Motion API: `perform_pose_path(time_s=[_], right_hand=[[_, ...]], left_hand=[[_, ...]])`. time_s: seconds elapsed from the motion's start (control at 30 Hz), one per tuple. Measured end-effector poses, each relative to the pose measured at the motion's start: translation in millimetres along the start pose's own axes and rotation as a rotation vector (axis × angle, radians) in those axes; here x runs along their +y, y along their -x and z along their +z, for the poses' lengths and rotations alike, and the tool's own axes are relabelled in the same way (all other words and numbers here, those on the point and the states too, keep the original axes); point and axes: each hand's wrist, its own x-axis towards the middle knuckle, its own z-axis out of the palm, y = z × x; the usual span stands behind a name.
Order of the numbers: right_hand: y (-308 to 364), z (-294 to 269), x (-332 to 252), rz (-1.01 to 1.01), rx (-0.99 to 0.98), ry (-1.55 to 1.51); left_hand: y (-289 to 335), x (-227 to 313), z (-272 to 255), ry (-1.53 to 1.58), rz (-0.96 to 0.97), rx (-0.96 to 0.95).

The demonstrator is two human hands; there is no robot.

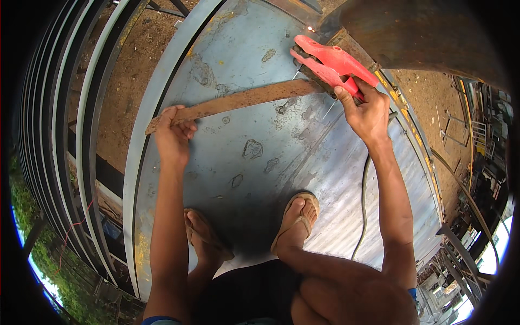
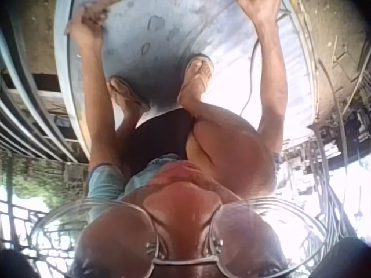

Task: Welding metal plates and bars together on a fabrication floor.

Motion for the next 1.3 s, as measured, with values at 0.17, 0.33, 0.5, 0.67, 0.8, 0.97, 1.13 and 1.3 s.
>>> perform_pose_path(time_s=[0.17, 0.33, 0.5, 0.67, 0.8, 0.97, 1.13, 1.3], right_hand=[[-4.4, 1.9, 5.4, -0.004, 0.041, 0.016], [-4.2, 2.0, 3.3, 0.031, 0.027, 0.006], [-3.8, -1.6, 4.8, -0.052, 0.020, 0.018], [-3.1, 2.0, -0.2, -0.057, 0.036, -0.031], [-5.2, 2.2, 0.7, 0.006, 0.015, 0.048], [-5.3, 3.7, 2.2, 0.028, 0.046, 0.017], [-3.6, 2.0, -1.4, 0.002, 0.015, 0.009], [-5.3, 3.2, -2.2, -0.011, 0.036, 0.021]], left_hand=[[-0.3, -1.6, 1.3, 0.001, 0.002, -0.006], [0.0, -0.9, 0.8, -0.008, 0.005, -0.011], [2.3, 2.8, 4.7, -0.026, -0.008, 0.018], [-0.9, -1.7, 0.3, 0.005, 0.009, -0.025], [-0.9, -1.4, 0.3, 0.009, 0.001, -0.006], [-0.9, -2.7, 1.8, 0.002, 0.005, 0.002], [1.1, 1.7, 0.6, -0.013, -0.008, 0.013], [-0.7, -1.5, -0.1, -0.004, 0.004, -0.019]])
